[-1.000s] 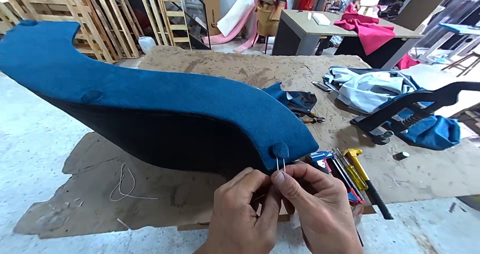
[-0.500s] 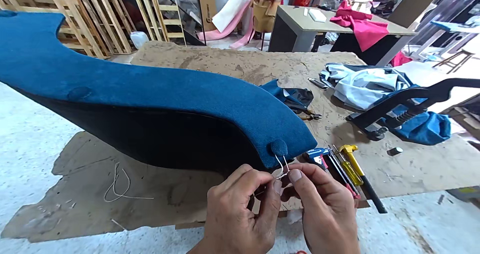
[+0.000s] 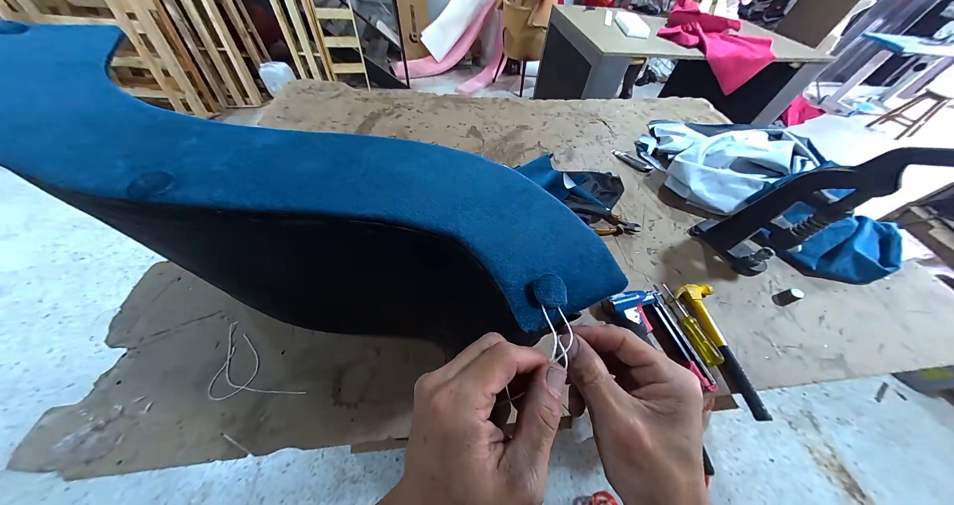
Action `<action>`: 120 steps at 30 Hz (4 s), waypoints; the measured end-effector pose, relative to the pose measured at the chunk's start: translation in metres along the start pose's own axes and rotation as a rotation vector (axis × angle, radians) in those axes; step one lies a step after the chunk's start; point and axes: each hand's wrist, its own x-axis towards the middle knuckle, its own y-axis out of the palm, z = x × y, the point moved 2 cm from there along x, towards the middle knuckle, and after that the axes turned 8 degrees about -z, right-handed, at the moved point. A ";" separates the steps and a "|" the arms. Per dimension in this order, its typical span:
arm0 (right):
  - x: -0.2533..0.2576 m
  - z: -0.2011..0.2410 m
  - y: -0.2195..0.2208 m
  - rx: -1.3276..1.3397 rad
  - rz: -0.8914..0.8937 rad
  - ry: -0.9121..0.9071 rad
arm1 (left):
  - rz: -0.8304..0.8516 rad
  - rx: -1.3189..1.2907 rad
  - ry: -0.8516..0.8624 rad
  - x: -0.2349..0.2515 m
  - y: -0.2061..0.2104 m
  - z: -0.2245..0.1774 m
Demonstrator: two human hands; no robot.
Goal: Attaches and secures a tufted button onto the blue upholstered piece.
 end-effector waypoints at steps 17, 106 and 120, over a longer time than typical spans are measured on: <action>0.006 0.011 -0.011 0.133 0.119 0.212 | -0.028 -0.005 0.021 0.002 -0.002 -0.004; 0.052 -0.011 -0.026 1.038 0.274 0.320 | 0.390 -0.847 -0.354 0.065 -0.040 0.047; 0.063 -0.002 -0.031 0.521 0.188 0.163 | 0.408 -0.505 -0.129 0.073 -0.045 0.059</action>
